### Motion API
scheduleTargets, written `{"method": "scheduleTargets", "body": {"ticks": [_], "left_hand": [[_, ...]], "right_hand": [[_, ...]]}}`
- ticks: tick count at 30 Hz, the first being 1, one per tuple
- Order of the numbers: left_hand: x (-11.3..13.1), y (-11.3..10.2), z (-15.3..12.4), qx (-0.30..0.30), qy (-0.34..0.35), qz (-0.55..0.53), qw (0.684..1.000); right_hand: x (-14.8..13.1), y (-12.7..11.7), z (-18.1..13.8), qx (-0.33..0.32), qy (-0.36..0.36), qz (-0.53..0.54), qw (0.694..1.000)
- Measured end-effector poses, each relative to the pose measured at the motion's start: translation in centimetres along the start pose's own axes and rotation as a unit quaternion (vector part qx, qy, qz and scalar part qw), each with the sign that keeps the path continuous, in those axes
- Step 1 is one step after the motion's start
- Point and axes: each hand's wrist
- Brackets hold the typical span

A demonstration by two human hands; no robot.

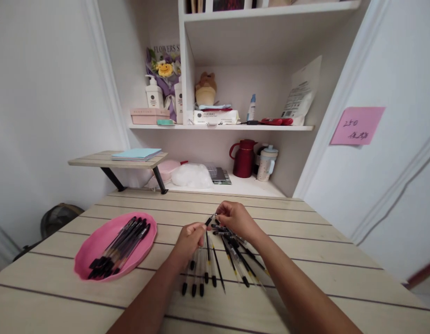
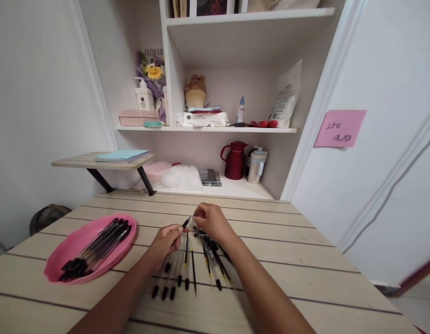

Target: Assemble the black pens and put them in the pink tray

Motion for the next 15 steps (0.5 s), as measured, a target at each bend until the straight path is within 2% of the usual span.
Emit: {"method": "scheduleTargets", "body": {"ticks": [10, 15], "left_hand": [[-0.9, -0.7, 0.6, -0.026, -0.007, 0.039, 0.999], [-1.2, -0.8, 0.7, -0.032, -0.009, 0.041, 0.999]], "right_hand": [[0.0, -0.6, -0.2, 0.011, -0.041, -0.033, 0.999], [-0.2, -0.5, -0.4, -0.042, -0.002, 0.05, 0.998]]}}
Point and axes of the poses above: each hand's wrist, its own z-axis towards the middle knuckle, its own y-axis out of the palm, x = y × z, and after that the axes turned 15 degrees about -z, right-handed
